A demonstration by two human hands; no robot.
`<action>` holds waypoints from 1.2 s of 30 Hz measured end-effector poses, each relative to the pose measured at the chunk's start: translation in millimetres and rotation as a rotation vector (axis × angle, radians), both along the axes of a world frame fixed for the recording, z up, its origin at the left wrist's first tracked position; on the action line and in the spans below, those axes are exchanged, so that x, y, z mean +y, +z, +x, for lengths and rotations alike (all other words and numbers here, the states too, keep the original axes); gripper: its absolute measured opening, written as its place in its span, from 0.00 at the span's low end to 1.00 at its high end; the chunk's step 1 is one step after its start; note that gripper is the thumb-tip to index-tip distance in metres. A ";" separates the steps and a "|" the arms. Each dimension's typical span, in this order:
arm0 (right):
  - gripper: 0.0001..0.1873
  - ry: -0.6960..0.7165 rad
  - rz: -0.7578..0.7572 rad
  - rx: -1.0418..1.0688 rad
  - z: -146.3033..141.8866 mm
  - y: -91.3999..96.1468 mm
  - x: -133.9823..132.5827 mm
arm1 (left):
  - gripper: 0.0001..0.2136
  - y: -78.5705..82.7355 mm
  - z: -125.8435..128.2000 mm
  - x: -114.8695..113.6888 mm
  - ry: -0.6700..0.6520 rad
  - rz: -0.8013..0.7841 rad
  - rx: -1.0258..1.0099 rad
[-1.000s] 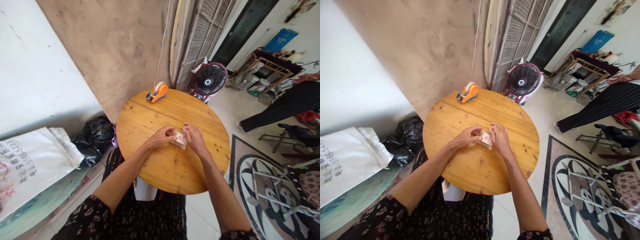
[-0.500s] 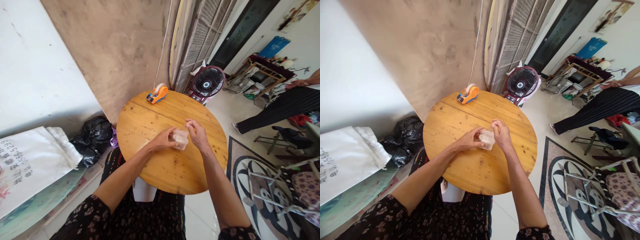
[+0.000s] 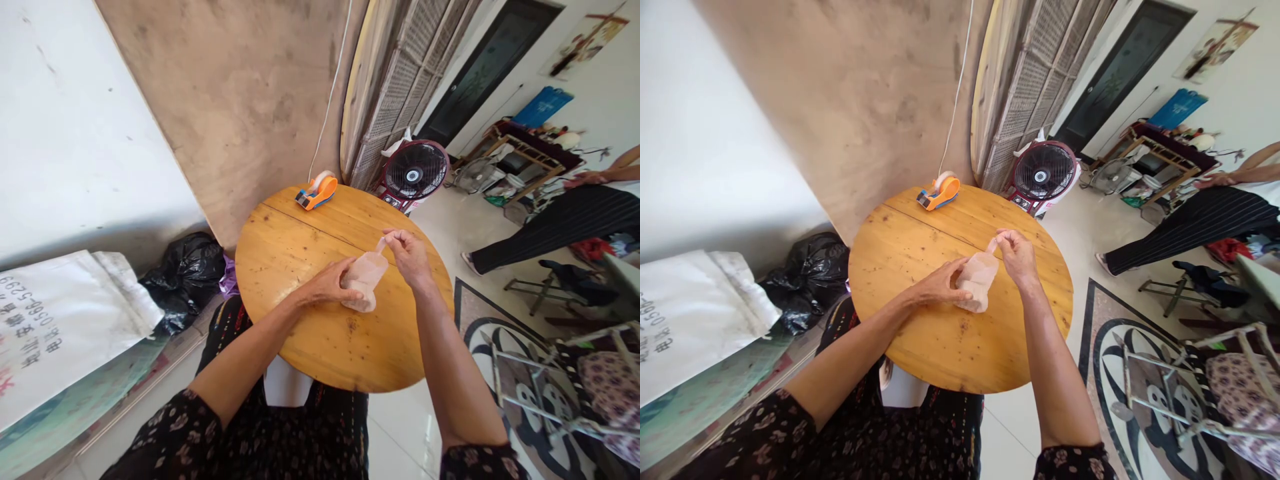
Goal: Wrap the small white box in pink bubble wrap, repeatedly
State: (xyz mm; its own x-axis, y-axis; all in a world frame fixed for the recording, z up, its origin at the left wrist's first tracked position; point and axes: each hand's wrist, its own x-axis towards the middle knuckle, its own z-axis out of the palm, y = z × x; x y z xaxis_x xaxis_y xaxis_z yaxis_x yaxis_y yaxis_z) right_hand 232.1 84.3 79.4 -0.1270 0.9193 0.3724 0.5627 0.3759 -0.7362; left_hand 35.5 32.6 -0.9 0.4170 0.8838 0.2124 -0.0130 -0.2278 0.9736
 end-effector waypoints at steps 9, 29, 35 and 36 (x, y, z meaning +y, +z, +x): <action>0.09 -0.033 -0.123 0.144 8.5 -20.1 43.7 | 0.23 -14.7 -0.9 4.9 0.032 0.032 0.062; 0.12 -0.002 0.257 0.098 13.1 30.3 -23.9 | 0.20 -24.2 4.3 8.8 0.139 0.018 0.140; 0.14 0.351 0.169 -0.364 -8.1 16.2 -69.7 | 0.20 -23.5 2.1 9.6 0.116 0.068 0.148; 0.16 0.358 0.144 -0.467 -9.5 10.2 -69.7 | 0.19 -23.1 1.7 9.4 0.112 0.082 0.155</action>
